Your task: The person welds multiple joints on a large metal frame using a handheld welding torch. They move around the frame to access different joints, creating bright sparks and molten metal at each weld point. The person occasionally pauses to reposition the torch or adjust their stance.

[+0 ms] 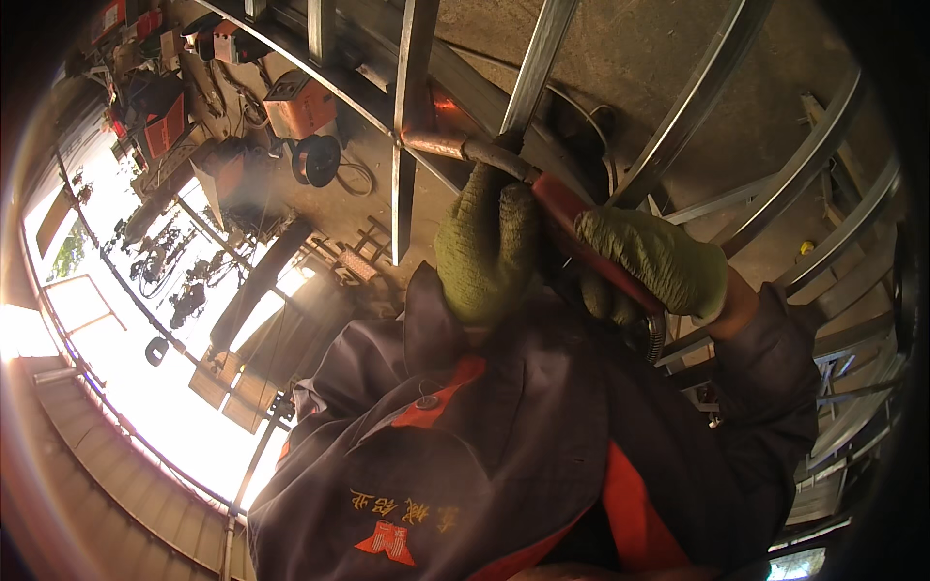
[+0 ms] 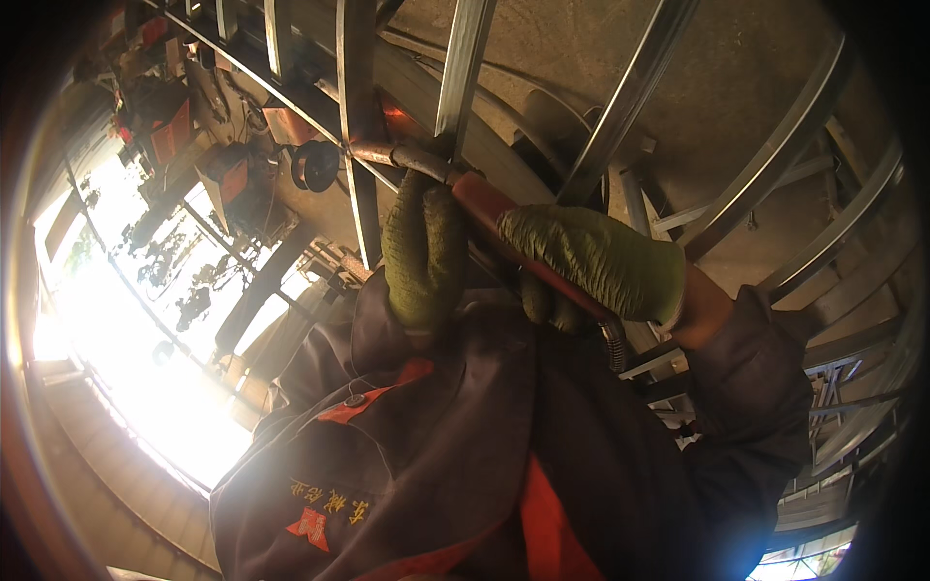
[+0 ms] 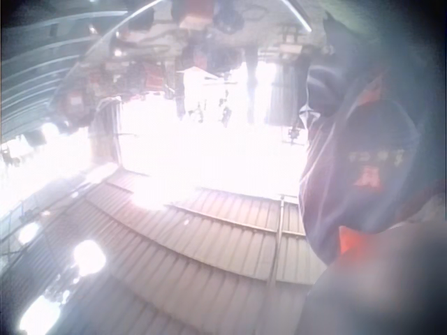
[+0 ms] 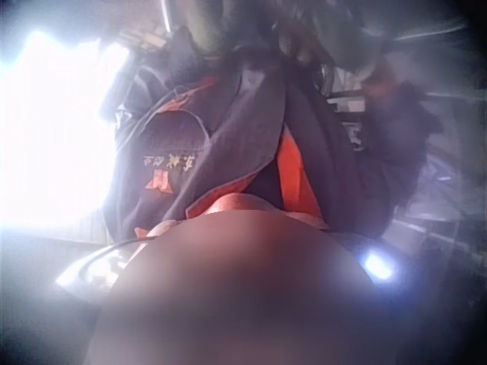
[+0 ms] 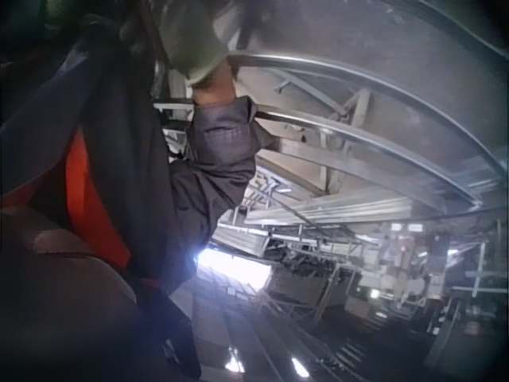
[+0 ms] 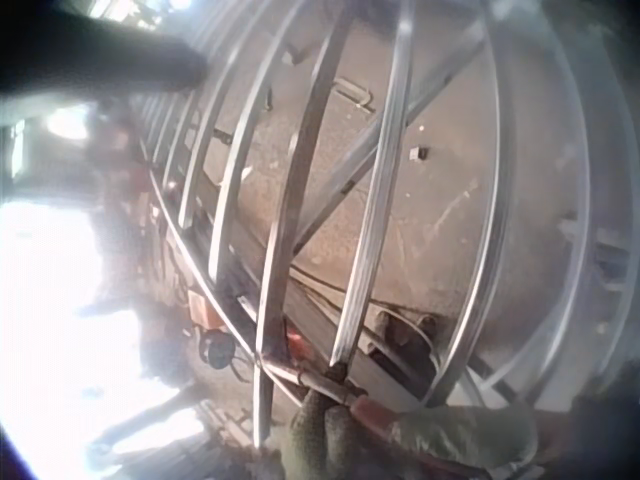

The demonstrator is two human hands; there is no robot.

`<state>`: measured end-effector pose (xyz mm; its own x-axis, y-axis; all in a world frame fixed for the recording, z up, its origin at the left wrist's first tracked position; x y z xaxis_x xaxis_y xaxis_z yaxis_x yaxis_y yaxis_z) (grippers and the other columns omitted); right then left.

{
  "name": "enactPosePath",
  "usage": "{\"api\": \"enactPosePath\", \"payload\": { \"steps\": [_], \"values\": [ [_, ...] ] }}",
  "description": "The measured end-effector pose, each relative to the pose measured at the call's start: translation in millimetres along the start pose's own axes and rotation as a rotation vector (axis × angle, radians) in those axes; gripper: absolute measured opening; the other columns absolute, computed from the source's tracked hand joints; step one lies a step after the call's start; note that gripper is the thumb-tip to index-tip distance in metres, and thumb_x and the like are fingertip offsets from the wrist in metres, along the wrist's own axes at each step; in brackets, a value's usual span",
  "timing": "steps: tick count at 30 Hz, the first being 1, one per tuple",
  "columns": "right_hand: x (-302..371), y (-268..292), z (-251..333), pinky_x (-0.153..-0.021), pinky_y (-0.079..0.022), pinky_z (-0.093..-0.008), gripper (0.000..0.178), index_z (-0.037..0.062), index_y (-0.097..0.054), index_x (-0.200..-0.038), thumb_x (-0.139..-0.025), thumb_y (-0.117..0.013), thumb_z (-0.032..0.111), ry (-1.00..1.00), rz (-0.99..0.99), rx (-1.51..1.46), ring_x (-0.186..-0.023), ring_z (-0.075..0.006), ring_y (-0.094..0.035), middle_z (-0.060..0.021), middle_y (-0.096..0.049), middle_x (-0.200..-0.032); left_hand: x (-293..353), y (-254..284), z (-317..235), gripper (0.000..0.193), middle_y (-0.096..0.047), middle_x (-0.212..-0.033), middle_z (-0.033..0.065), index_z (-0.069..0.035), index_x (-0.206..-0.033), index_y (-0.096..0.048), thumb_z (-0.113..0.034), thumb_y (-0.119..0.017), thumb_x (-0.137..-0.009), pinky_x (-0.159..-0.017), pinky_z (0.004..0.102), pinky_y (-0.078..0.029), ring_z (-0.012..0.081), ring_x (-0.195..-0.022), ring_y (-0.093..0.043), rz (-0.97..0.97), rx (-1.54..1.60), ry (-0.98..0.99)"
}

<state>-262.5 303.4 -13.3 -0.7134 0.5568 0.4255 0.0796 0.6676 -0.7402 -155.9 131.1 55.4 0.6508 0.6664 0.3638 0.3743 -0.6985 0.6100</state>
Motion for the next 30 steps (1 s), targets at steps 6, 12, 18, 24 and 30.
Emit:
{"api": "enactPosePath", "payload": {
  "steps": [6, 12, 18, 24, 30],
  "values": [
    [8.1, 0.1, -1.1, -0.052, -0.063, -0.0265, 0.054, -0.0014, -0.065, -0.140, -0.118, -0.055, 0.047, 0.008, 0.040, -0.158, -0.067, -0.0196, -0.080, -0.0164, -0.081, -0.092, -3.0, 0.8, 2.0, 0.036, -0.077, -0.101, 0.0235, -0.005, -0.139, -0.065, -0.027, -0.059, -0.111, -0.076, 0.0492, -0.059, 0.0457, -0.092, -0.077, 0.049, 0.051, 0.064],
    [14.2, -17.5, -0.3, -0.055, -0.063, -0.0273, 0.054, 0.0017, -0.060, -0.149, -0.117, -0.056, 0.046, 0.375, 0.153, 0.037, -0.069, -0.0205, -0.080, -0.0194, -0.081, -0.096, -6.6, 4.1, 0.8, 0.031, -0.077, -0.099, 0.0233, -0.008, -0.133, -0.067, -0.026, -0.060, -0.109, -0.078, 0.0529, -0.059, 0.0482, -0.093, -0.076, 0.151, 0.041, 0.089],
    [8.3, -1.7, 12.7, -0.054, -0.061, -0.0253, 0.057, 0.0039, -0.058, -0.152, -0.118, -0.053, 0.050, 0.254, 0.062, 0.405, -0.065, -0.0174, -0.078, -0.0164, -0.082, -0.095, -6.5, 1.5, 5.3, 0.032, -0.077, -0.098, 0.0224, -0.007, -0.135, -0.066, -0.025, -0.058, -0.110, -0.077, 0.0518, -0.060, 0.0471, -0.092, -0.077, 0.090, 0.062, 0.083],
    [1.6, -3.2, 8.3, -0.053, -0.058, -0.0232, 0.058, 0.0051, -0.059, -0.152, -0.118, -0.052, 0.051, 0.303, 0.203, 0.309, -0.065, -0.0149, -0.077, -0.0148, -0.082, -0.094, 0.2, -4.7, 9.1, 0.039, -0.078, -0.092, 0.0196, -0.002, -0.144, -0.064, -0.024, -0.056, -0.113, -0.070, 0.0441, -0.060, 0.0369, -0.081, -0.080, 0.009, 0.171, 0.127],
    [3.1, 5.4, 3.2, -0.054, -0.061, -0.0246, 0.055, 0.0049, -0.059, -0.151, -0.118, -0.053, 0.049, 0.240, 0.161, 0.133, -0.066, -0.0165, -0.078, -0.0156, -0.081, -0.095, 3.8, -7.3, 10.3, 0.041, -0.075, -0.089, 0.0127, 0.003, -0.150, -0.059, -0.019, -0.054, -0.115, -0.067, 0.0356, -0.056, 0.0213, -0.073, -0.072, 0.083, 0.307, 0.216]
  ]
}}
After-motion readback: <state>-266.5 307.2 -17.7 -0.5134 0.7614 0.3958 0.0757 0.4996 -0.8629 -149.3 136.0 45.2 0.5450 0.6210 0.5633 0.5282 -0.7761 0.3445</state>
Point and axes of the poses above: each hand's wrist, its own x-axis away from the middle knuckle, its own y-axis out of the back of the hand, z = x × y, the point moved 4 cm from there along -x, towards the middle knuckle
